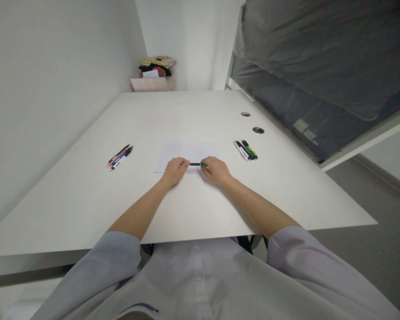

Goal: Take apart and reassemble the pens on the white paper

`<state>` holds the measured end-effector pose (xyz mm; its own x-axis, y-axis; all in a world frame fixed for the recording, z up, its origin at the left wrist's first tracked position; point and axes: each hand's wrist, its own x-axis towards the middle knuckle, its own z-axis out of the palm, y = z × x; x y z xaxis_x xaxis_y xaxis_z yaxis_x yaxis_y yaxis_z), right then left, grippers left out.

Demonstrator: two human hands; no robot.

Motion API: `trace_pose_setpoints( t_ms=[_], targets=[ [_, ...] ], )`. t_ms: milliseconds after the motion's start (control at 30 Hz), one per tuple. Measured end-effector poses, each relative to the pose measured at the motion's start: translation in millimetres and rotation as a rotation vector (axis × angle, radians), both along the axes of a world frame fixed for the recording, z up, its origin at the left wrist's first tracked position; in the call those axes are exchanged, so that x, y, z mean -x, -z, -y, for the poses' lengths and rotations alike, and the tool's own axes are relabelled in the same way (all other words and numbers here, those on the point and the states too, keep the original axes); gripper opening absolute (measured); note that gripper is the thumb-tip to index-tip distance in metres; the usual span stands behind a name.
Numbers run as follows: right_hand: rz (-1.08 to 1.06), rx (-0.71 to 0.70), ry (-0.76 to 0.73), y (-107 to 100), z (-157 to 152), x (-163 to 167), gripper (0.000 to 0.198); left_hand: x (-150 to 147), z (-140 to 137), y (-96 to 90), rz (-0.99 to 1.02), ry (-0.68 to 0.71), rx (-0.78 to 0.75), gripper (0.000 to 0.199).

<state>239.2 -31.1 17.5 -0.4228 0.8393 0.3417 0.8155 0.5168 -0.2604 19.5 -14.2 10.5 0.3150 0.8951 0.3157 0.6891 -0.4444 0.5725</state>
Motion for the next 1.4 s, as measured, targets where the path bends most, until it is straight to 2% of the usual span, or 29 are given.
trace_pose_setpoints(
  t_ms=[100,367,633,800,900,1000,1133,1400],
  targets=[
    [-0.003,-0.005,-0.003,1.6,-0.6,-0.6,0.017,1.5,-4.2,2.0,-0.075,0.015,0.022,0.037],
    [0.014,0.006,0.0,1.8,-1.2,-0.4,0.018,1.9,0.3,1.3,0.025,0.03,0.009,0.018],
    [0.012,0.013,-0.015,0.6,-1.2,0.2,0.018,-0.8,-2.5,1.3,-0.112,0.004,0.015,0.036],
    [0.015,0.01,-0.007,1.3,-1.3,-0.6,0.018,0.3,-0.4,2.6,0.01,0.04,-0.004,0.02],
    [0.018,0.021,-0.008,1.2,-1.3,-0.5,0.019,0.3,0.7,3.4,0.074,0.058,-0.006,0.02],
    [0.01,0.02,-0.01,1.4,-1.5,-0.3,0.019,-0.1,-0.9,4.0,0.026,0.031,0.004,0.019],
    [0.005,0.006,-0.023,2.7,-2.0,-0.1,0.019,0.7,-4.4,3.8,-0.068,0.048,0.027,0.037],
    [0.006,0.009,-0.011,2.6,-2.4,-1.3,0.019,1.1,-1.2,5.1,0.026,0.085,-0.033,0.015]
  ],
)
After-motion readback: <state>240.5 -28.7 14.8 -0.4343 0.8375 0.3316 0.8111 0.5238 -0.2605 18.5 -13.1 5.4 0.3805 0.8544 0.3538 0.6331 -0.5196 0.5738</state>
